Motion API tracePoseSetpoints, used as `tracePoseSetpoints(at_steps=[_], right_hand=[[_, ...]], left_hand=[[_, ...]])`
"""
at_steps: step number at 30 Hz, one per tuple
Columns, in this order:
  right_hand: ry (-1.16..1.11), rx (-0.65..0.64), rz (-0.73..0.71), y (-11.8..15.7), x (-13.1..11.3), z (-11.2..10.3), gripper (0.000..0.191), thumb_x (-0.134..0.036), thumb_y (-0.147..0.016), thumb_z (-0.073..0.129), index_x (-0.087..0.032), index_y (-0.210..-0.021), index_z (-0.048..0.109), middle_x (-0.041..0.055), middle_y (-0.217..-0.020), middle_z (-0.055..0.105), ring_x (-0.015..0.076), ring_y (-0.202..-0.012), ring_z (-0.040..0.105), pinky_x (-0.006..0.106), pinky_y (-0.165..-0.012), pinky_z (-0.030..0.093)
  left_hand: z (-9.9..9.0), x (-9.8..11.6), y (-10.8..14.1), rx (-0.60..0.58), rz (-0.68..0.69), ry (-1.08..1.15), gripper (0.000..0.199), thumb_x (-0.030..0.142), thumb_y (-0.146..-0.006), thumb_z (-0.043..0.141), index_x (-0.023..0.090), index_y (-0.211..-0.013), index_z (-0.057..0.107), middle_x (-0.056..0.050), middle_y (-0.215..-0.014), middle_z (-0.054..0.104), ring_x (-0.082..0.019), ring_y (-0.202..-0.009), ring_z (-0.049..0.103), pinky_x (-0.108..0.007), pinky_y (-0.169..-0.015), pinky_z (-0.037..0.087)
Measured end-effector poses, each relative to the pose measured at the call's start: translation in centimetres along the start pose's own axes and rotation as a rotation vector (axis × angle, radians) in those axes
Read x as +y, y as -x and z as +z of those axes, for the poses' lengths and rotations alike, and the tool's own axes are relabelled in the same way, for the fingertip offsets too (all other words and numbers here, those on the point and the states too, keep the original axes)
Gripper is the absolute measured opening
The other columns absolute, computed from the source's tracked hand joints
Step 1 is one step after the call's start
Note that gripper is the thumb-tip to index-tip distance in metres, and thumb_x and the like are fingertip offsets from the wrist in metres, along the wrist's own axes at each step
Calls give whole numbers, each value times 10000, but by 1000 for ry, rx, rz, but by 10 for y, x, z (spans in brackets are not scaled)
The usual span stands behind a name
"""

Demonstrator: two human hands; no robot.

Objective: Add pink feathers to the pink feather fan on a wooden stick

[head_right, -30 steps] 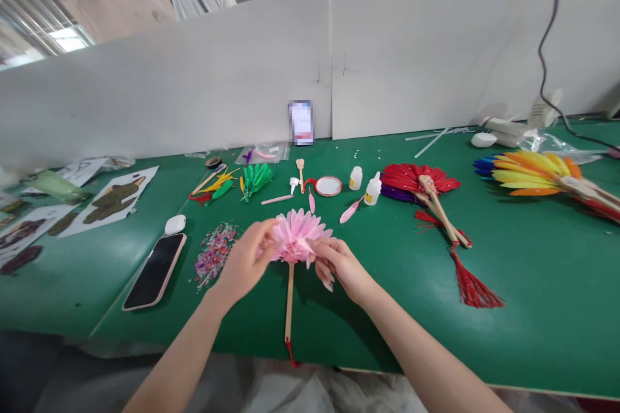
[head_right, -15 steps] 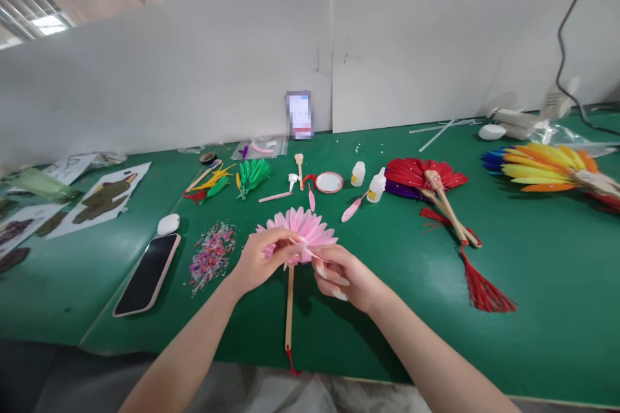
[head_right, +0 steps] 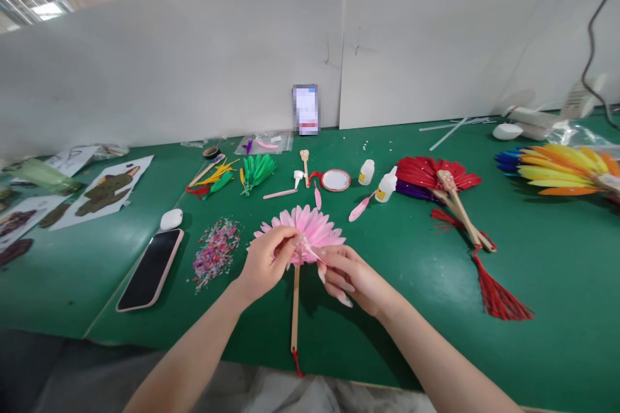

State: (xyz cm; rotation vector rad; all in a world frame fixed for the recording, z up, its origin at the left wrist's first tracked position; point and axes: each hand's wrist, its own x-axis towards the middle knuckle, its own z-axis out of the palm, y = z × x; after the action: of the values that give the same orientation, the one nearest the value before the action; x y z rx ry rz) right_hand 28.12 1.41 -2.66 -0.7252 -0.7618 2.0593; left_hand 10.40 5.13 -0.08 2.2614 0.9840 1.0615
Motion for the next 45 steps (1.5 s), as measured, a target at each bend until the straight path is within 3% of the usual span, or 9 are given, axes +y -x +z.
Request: tracePoseSetpoints(at_steps=[4,10,15,23,29,35,41,45], right_hand=[[24,-9,-3,0,0,0,345,-332,-885,541,-130,-611,597,-110,-306,245,24,-253,231,153,-310,182],[42,-17,-6,1,0,-1,337,-336,-889,537,-131,-631,605,-113,-314,244,23,-261,229,152,-317,200],[57,9,-21,0,-1,-2,336,-346,-874,554,-131,-619,600,-114,-307,242,25,-254,225,156,-311,200],[141,42,-53,0,-5,3,372,-441,-834,577,-128,-635,597,-101,-315,305,44,-258,318,164,-304,247],[574,153,-165,-1,-2,7,366,-486,-755,650,-126,-819,624,-53,-462,506,73,-380,481,185,-407,397],[697,86,-160,3,-3,12,324,-441,-752,667,-143,-855,591,-56,-523,496,76,-421,479,203,-441,419],[690,6,-94,3,1,11,517,-434,-741,689,-170,-1138,486,-73,-551,525,84,-436,503,192,-428,437],[686,54,-102,1,2,11,410,-534,-879,435,-141,-877,550,-31,-550,542,67,-422,500,175,-416,423]], left_hand=[[3,-3,2,-15,-50,13,159,177,-915,401,151,-896,557,-30,-731,617,-129,-676,581,-227,-647,440],[6,-1,0,-84,-202,209,263,263,-959,306,172,-816,507,42,-543,464,-103,-499,491,-234,-564,415],[6,-1,0,-135,-255,345,271,316,-961,301,179,-808,477,39,-570,459,-99,-495,488,-227,-529,409],[3,-5,-1,-63,-158,147,172,260,-925,392,176,-827,505,10,-632,510,-127,-597,517,-247,-605,410],[7,-9,-1,-22,-160,13,231,257,-944,330,180,-787,481,5,-627,490,-143,-647,516,-258,-638,401],[8,-7,-1,-11,-155,-60,252,240,-942,320,187,-727,442,21,-589,447,-128,-573,463,-246,-577,358],[10,-6,-4,43,-187,-122,289,233,-926,368,185,-645,417,32,-561,415,-112,-522,414,-247,-534,306],[11,-7,-3,13,-215,-94,296,247,-929,368,183,-647,430,35,-549,414,-114,-523,427,-244,-539,316]])
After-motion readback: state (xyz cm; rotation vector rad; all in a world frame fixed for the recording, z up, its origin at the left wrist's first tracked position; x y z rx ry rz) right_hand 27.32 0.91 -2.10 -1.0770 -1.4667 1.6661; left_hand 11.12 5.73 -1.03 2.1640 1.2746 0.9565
